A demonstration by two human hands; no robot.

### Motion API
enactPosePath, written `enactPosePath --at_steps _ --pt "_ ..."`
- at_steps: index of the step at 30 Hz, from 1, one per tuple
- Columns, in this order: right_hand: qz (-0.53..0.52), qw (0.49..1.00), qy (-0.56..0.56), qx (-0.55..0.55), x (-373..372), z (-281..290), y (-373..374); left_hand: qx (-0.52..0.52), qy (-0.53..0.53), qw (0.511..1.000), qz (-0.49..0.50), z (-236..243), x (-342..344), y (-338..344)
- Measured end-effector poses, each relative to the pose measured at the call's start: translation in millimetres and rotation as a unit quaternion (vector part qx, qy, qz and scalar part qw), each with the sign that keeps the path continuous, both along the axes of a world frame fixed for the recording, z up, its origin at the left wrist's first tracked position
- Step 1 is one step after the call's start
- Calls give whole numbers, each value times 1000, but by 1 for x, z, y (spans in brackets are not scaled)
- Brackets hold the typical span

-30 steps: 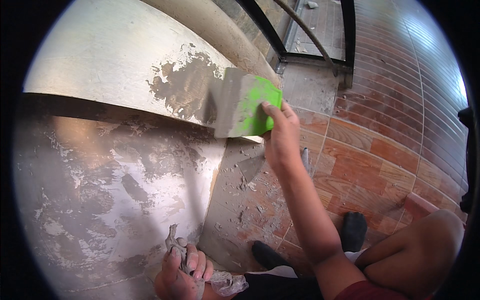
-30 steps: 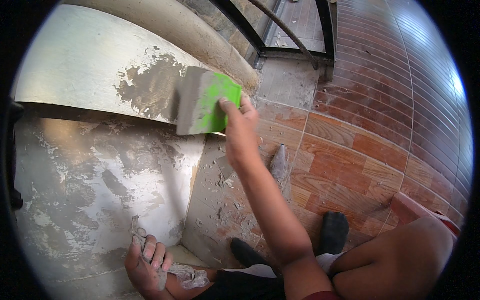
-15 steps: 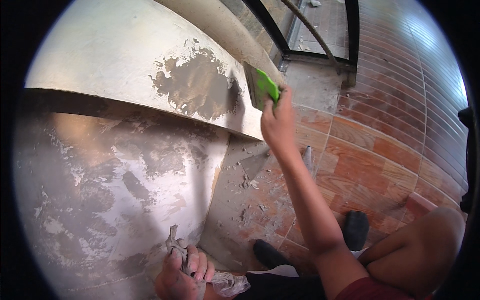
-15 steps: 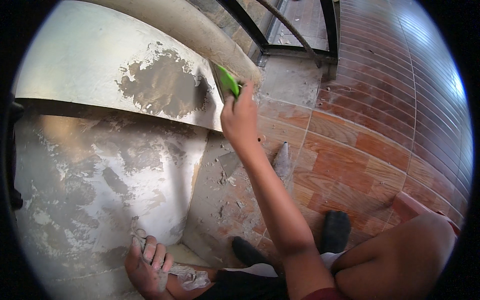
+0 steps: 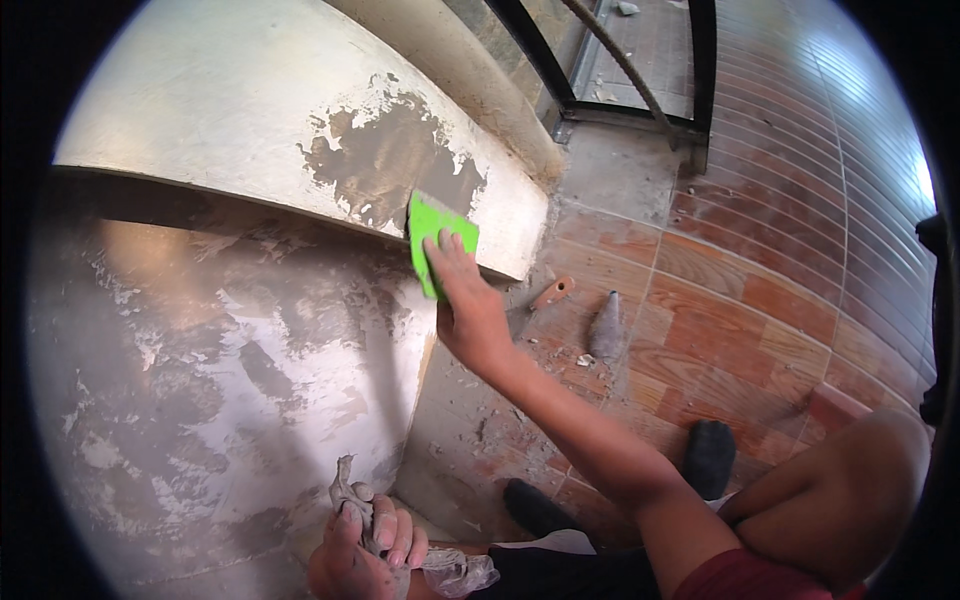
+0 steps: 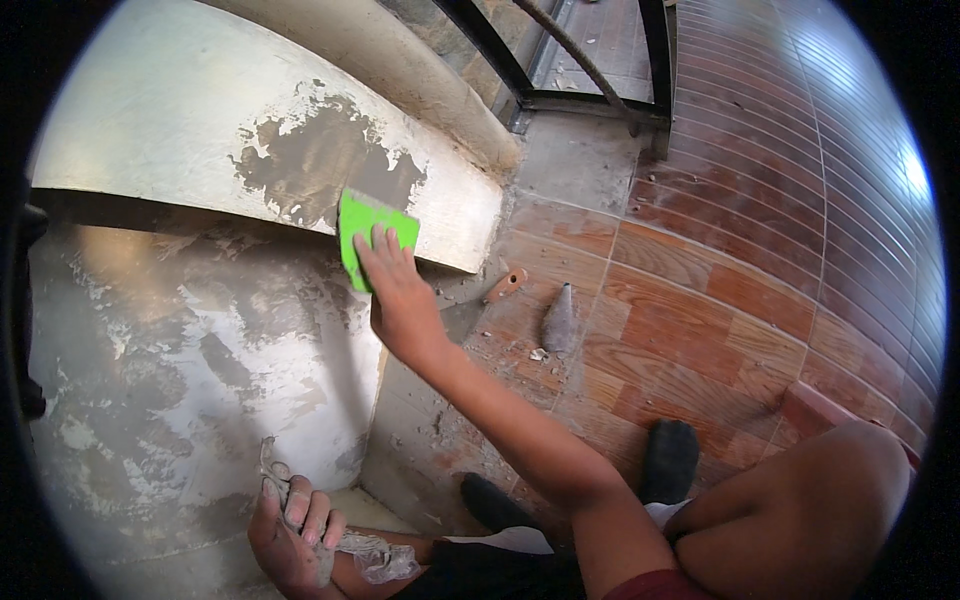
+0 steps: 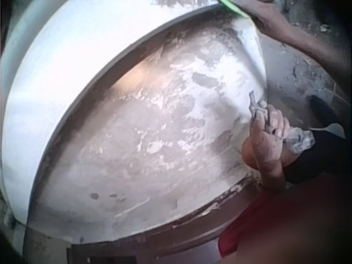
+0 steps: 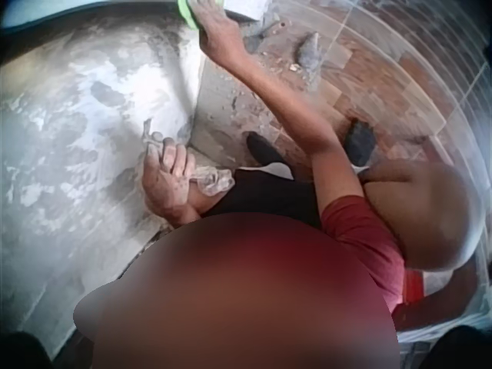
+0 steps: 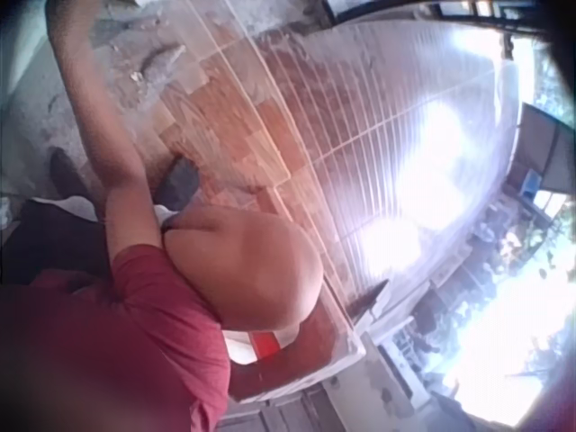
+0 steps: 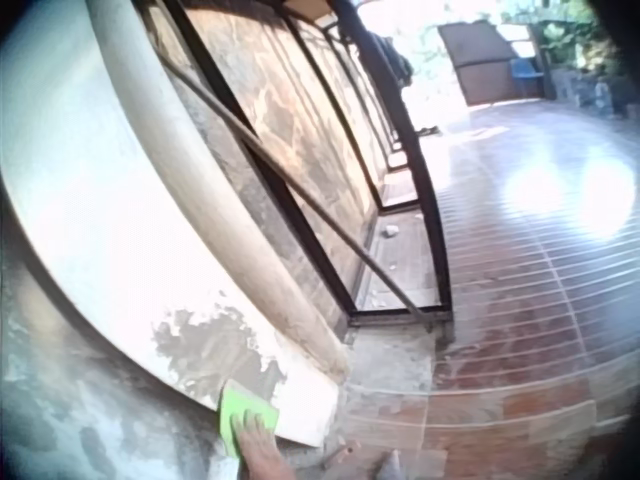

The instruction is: The person applies plaster to a wall using a green trowel, smoothing the surface in repeated strokes. The person sits on the floor while working on the lower section of the wall.

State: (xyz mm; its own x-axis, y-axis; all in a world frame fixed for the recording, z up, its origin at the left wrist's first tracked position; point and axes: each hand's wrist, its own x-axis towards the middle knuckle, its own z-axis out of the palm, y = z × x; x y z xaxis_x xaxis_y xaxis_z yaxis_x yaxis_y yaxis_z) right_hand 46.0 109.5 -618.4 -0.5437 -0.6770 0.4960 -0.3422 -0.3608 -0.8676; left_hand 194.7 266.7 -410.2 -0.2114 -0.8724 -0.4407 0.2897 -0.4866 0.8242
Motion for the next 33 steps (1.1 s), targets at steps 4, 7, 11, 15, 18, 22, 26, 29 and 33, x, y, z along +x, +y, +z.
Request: enactPosePath --at_steps 4,7,11,15,18,22,26,29,33 --pt "-5 1000 8 5 14 6 20 56 90 989 -103 6 -2 -9" --pt "-27 997 -49 -44 5 10 35 1 5 1000 -26 0 -7 -7" --pt "-75 931 -351 67 -25 20 34 -35 -65 997 15 -4 -10 -8" --pt "-144 929 -341 -16 -59 28 7 -27 -55 998 22 -6 -12 -10" --pt "-137 964 -229 -14 -75 24 -11 -29 -54 998 23 -7 -9 -10" --pt "-92 990 -76 -73 -70 20 -45 -29 -27 999 17 -8 -4 -7" --pt "-15 997 -11 -75 -42 10 -37 -15 16 1000 8 -6 0 -5" --pt "22 997 12 -73 -16 10 -18 35 134 982 -128 -2 5 -7" --pt "33 996 25 -77 6 11 14 28 197 962 -187 -9 6 -14"
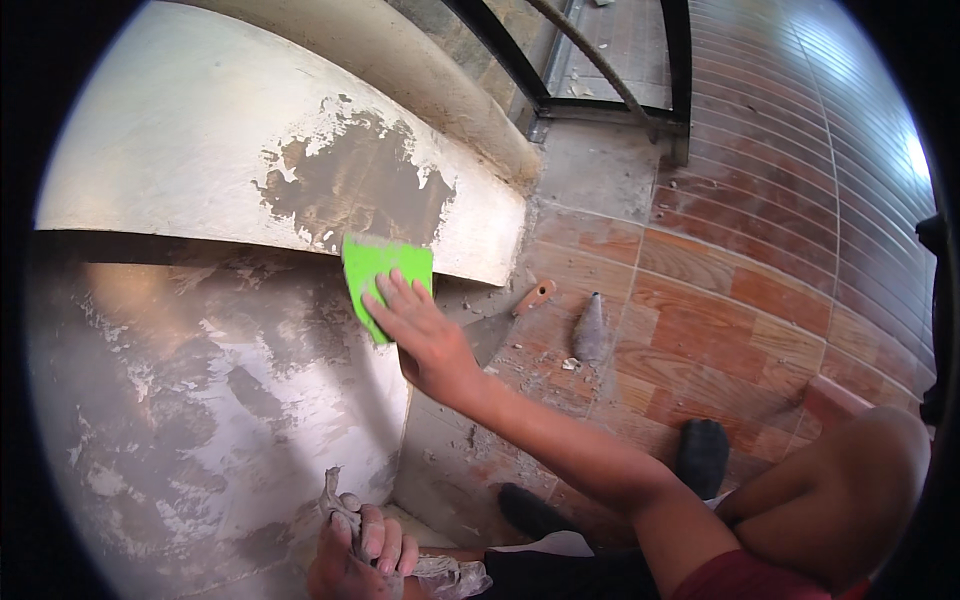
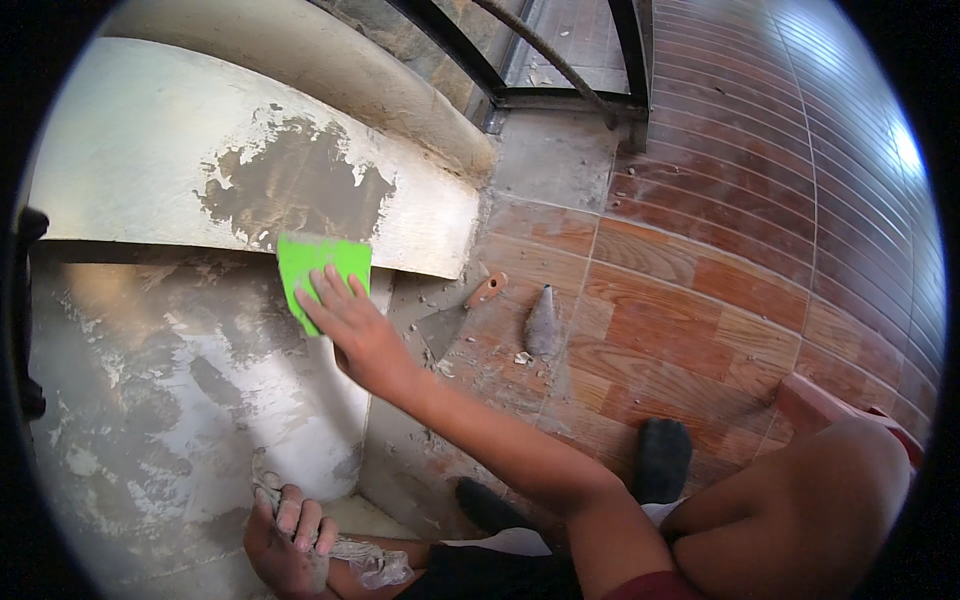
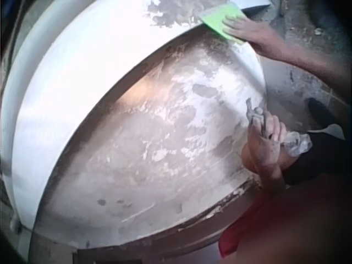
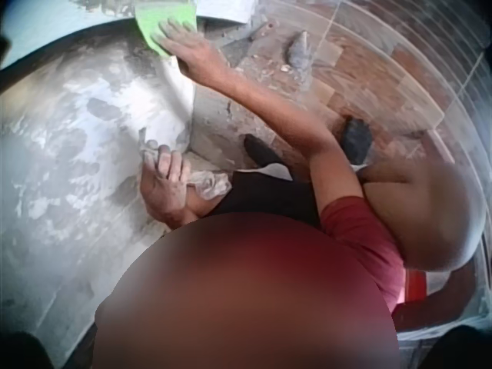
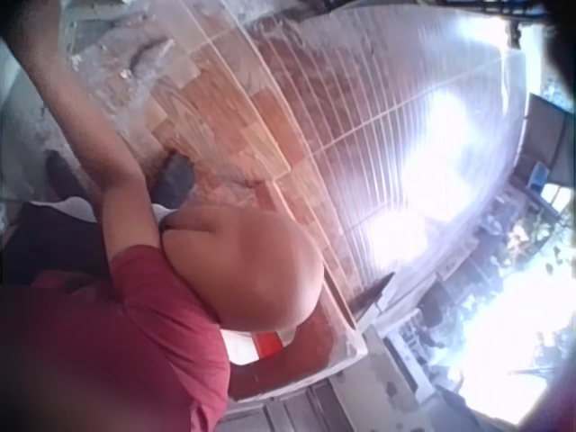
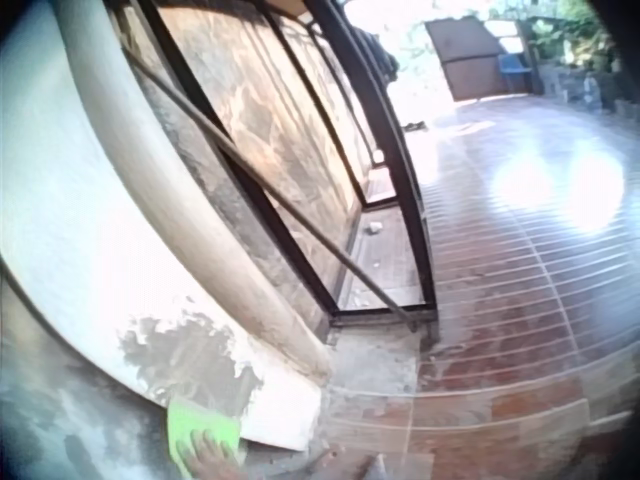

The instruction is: The person applies plaster to a wall using a green trowel, smoothing the surface in repeated strokes. The person sits on the floor while working on the lower section of the wall.

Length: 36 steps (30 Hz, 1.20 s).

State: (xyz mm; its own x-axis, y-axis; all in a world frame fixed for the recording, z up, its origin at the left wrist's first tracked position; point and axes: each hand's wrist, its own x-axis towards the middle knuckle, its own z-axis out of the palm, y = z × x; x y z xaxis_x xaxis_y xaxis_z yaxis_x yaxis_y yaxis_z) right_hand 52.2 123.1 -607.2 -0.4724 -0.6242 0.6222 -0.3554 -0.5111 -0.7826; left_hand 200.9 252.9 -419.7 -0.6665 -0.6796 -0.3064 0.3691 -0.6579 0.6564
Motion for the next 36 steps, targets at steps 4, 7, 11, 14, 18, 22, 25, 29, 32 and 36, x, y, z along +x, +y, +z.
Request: enactPosePath --at_steps 4,7,11,14,18,22,25,29,32,36 --pt "24 993 -71 -91 0 6 21 -5 -22 1000 9 1 -4 -1" --pt "-51 988 -104 -104 -9 15 26 13 -37 999 19 2 -8 -4" --pt "-132 978 -134 -96 -43 26 8 25 -52 998 13 4 -14 -6" --pt "-172 972 -134 -94 -71 34 -15 29 -85 995 49 6 -17 0" --pt "-198 970 -114 -85 -93 46 -46 -23 -143 971 189 3 -14 11" --pt "-164 977 -63 -119 -90 59 -72 -23 -128 973 189 4 -6 16" --pt "-116 988 -39 -92 -65 63 -65 -22 -120 975 186 5 -2 18" --pt "-63 994 -16 -93 -36 65 -47 -14 -130 971 201 5 1 18" --pt "-38 995 2 -91 -20 62 -32 -23 -141 970 198 3 2 16" --pt "-2 995 25 -97 -12 55 -13 -9 -156 974 164 6 -1 12"
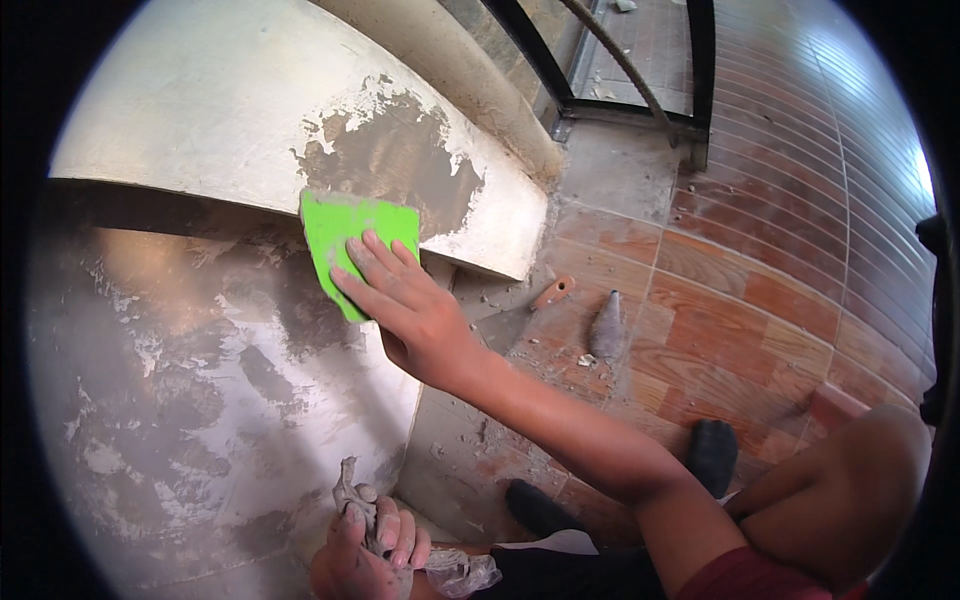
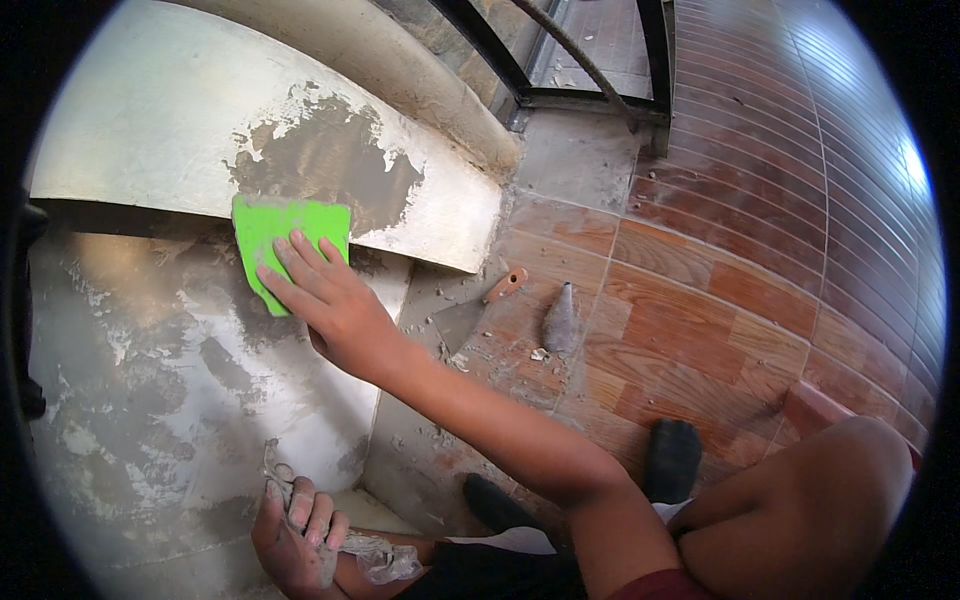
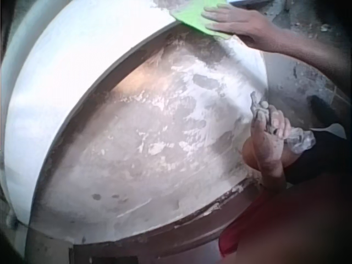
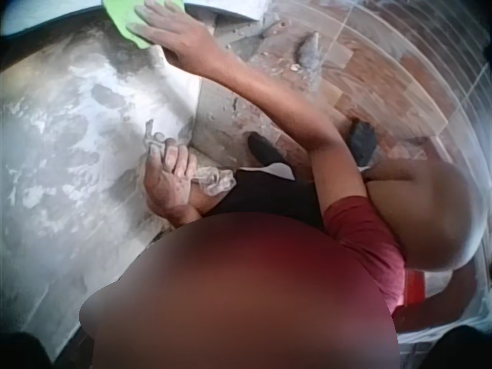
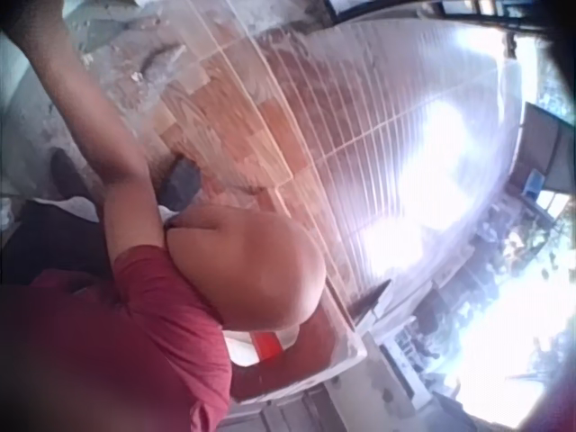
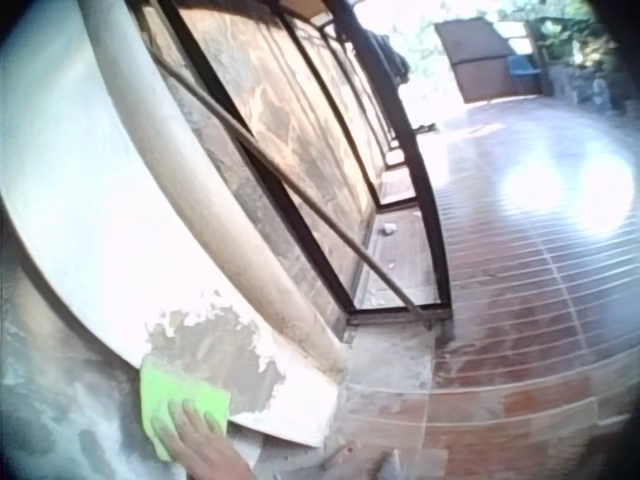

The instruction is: The person applies plaster to a wall using a green trowel, smoothing the surface in repeated strokes. The person sits on the floor while working on the lower section of the wall.

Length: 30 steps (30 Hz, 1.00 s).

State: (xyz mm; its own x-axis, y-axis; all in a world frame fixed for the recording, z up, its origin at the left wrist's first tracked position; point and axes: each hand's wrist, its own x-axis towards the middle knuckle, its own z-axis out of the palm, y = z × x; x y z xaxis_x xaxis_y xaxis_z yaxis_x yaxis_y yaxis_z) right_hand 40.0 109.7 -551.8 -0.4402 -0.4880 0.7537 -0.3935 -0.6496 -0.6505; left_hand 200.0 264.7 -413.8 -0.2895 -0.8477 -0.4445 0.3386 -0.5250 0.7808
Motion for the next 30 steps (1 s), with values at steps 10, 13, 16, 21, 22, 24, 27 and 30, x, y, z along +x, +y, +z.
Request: enactPosePath --at_steps 10,13,16,21,22,24,27,30 --pt "-91 987 -132 7 -48 -22 12 30 19 997 -74 9 -9 -3" --pt "-174 973 -149 17 -72 -31 -8 30 71 993 -83 6 1 0" --pt "-187 966 -173 39 -80 -39 -24 9 124 986 -113 0 11 1" --pt "-124 979 -160 15 -70 -39 -57 -29 126 980 -148 -4 22 7" --pt "-115 983 -142 8 -63 -38 -60 -26 129 980 -148 -4 23 7" --pt "-116 988 -99 7 -49 -39 -53 -27 121 981 -146 -2 23 8" --pt "-105 993 -61 15 -27 -42 -39 -33 106 983 -143 0 22 8" --pt "-63 997 -49 -16 -7 -48 -21 -25 77 993 -87 -1 16 8"
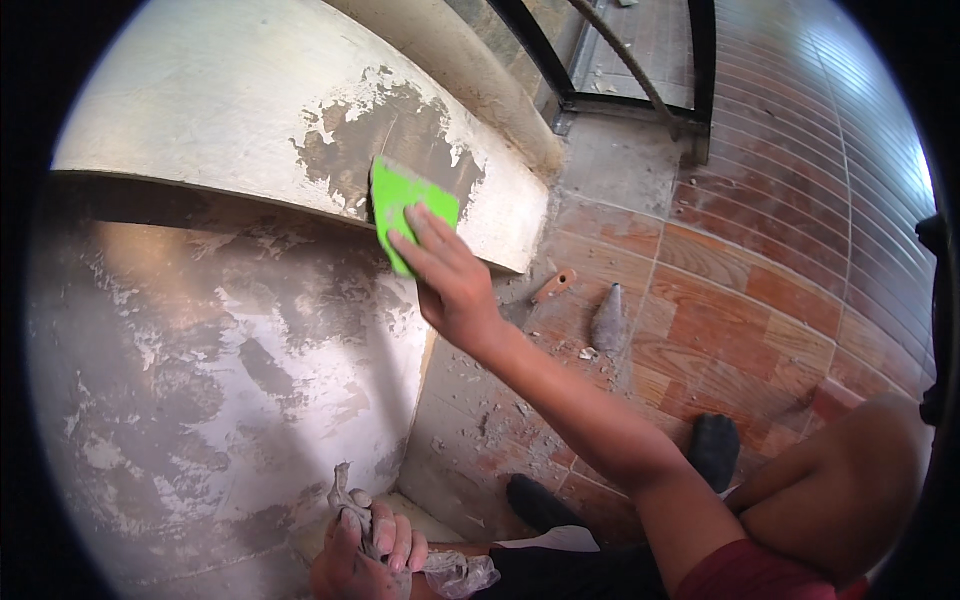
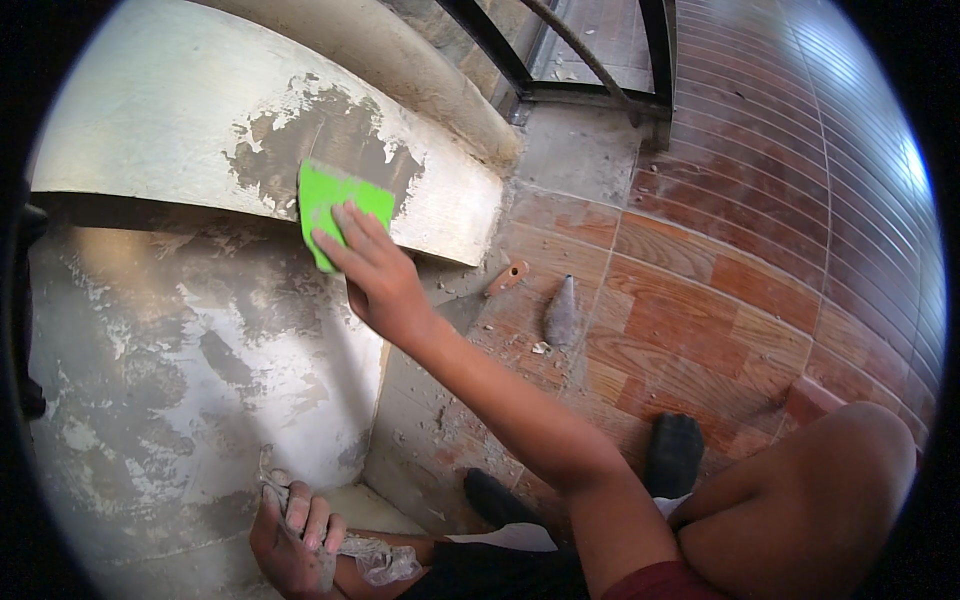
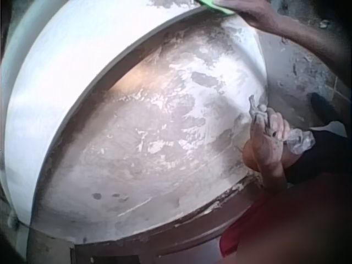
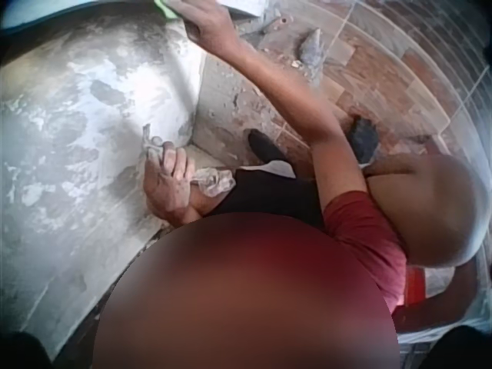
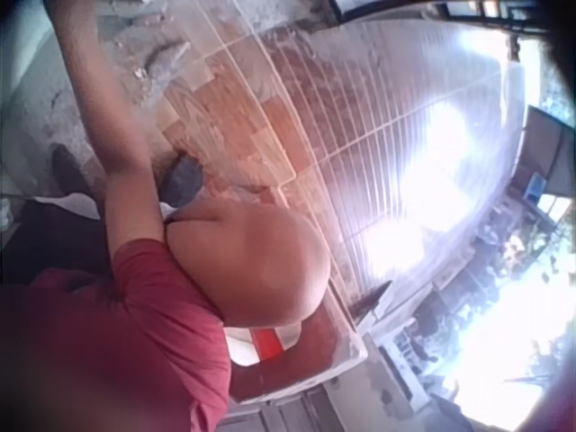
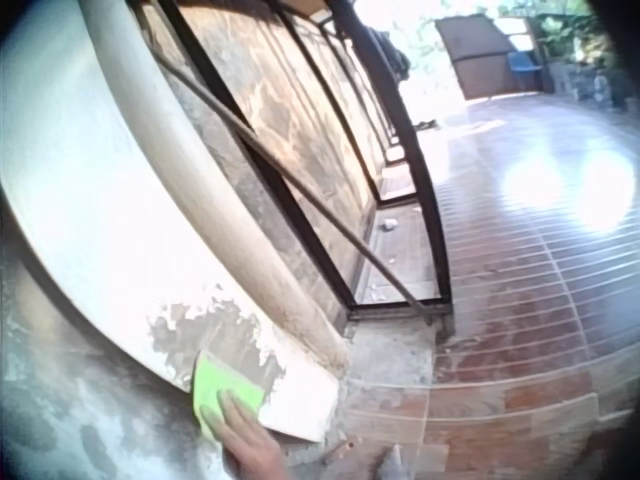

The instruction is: The person applies plaster to a wall using a green trowel, smoothing the surface in repeated strokes. The person sits on the floor while working on the lower section of the wall.

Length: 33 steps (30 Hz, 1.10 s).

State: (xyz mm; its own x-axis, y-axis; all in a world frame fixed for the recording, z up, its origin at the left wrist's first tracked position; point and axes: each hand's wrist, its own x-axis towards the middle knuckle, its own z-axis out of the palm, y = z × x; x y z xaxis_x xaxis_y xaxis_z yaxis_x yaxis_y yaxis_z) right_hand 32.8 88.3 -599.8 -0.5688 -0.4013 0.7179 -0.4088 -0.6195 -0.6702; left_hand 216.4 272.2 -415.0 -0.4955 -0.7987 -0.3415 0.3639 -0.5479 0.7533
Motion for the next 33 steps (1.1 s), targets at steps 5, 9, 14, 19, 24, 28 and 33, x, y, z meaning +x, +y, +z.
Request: enactPosePath --at_steps 5,9,14,19,24,28,33 --pt "26 998 48 18 12 -9 32 -10 -67 993 97 -2 -9 -3" --pt "-22 997 -58 -39 -1 -11 41 33 72 995 -60 2 -8 -13" --pt "-85 949 -296 66 -29 1 27 25 62 997 -46 -1 -8 -9" --pt "-147 959 -239 33 -69 14 -2 8 19 1000 11 -1 -2 -4" --pt "-107 985 -137 5 -73 29 -32 11 66 997 -39 -3 9 -1" --pt "-30 998 -54 -6 -50 38 -34 1 43 998 -37 -1 7 1" --pt "40 999 15 10 -9 38 -8 -11 -116 983 142 -2 -7 5"
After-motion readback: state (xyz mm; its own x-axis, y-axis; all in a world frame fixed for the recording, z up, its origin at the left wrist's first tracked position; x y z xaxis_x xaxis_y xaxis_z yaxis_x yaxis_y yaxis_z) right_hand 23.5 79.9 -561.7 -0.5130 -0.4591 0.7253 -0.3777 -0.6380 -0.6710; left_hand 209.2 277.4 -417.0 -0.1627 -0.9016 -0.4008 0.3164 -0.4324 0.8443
